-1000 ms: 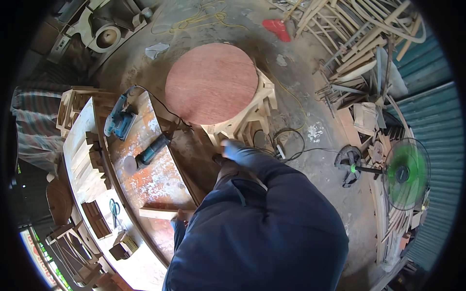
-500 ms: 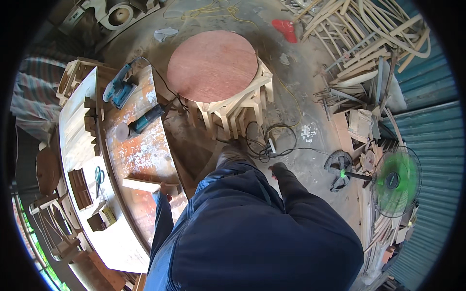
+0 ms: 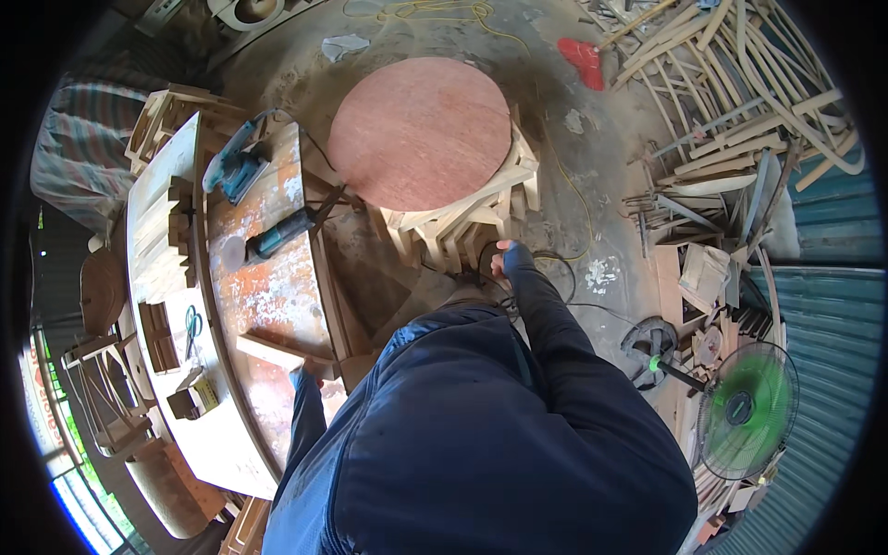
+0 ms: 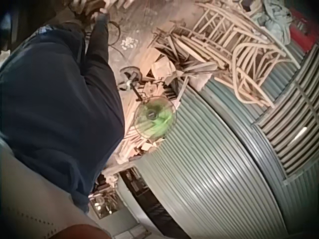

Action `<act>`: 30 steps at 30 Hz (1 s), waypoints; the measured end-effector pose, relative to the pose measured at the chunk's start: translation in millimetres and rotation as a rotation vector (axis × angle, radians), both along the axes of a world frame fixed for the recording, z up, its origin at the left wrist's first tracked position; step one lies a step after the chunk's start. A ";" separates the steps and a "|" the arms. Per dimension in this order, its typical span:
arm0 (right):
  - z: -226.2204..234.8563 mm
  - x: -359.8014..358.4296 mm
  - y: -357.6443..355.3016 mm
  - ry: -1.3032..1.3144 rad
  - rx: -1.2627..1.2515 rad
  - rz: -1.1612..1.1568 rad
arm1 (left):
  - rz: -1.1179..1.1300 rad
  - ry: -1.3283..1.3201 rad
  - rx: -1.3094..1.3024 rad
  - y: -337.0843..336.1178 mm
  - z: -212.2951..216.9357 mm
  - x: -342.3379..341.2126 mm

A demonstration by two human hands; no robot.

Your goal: Sanding wooden blocks using an angle grinder with a sanding disc.

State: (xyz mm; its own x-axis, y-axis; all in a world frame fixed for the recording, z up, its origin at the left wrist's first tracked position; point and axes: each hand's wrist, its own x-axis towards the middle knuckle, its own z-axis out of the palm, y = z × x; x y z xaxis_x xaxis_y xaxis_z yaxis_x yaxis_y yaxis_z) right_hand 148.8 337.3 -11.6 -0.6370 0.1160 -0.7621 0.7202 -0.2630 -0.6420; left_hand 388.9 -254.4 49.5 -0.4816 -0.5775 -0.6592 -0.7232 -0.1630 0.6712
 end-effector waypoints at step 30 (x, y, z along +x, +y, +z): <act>-140.4 -192.6 -25.5 0.234 0.915 -0.181 | -0.481 0.356 0.024 120.9 145.6 -173.2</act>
